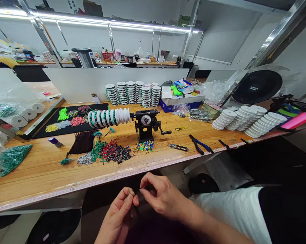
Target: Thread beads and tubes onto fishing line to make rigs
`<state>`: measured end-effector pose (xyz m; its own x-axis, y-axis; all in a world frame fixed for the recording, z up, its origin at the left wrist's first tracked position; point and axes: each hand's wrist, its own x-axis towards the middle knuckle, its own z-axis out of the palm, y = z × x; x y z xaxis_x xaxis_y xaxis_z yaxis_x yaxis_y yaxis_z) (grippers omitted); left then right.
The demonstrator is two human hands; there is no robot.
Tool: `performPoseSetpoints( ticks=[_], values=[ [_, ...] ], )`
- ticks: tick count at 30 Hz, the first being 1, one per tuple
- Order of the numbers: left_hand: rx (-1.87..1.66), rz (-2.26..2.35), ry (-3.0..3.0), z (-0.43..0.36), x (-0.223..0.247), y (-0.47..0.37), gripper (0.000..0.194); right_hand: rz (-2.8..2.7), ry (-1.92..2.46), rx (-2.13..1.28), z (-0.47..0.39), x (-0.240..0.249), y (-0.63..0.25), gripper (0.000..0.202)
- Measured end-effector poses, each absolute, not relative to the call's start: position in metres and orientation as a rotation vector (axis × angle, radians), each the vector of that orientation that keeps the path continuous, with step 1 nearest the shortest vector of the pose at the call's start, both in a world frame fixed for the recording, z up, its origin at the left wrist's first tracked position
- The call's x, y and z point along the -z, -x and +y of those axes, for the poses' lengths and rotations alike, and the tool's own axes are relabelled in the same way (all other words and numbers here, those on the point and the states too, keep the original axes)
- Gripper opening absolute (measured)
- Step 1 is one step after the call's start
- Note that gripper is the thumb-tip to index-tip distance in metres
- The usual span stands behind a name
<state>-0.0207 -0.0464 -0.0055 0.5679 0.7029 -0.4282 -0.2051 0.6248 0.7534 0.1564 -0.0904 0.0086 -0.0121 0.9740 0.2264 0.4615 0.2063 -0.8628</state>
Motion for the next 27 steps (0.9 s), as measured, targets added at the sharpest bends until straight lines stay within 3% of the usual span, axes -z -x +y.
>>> performPoseSetpoints(
  ticks=[7,11,20,27],
  values=[
    [-0.803,0.801,-1.604,-0.042,0.014,0.025,0.012,-1.443,1.455,-0.849,-0.087,-0.012,-0.155,0.009],
    [-0.880,0.727,-1.868,-0.039,0.020,0.029,0.016,-1.360,1.507,-0.957,-0.084,-0.009,-0.154,0.010],
    [-0.839,0.868,-1.691,-0.040,0.015,0.025,0.009,-1.276,1.414,-1.180,-0.089,-0.009,-0.163,0.009],
    [-0.692,0.853,-1.361,-0.035,0.010,0.017,0.026,-1.314,1.457,-0.823,-0.093,-0.008,-0.152,0.011]
  ],
)
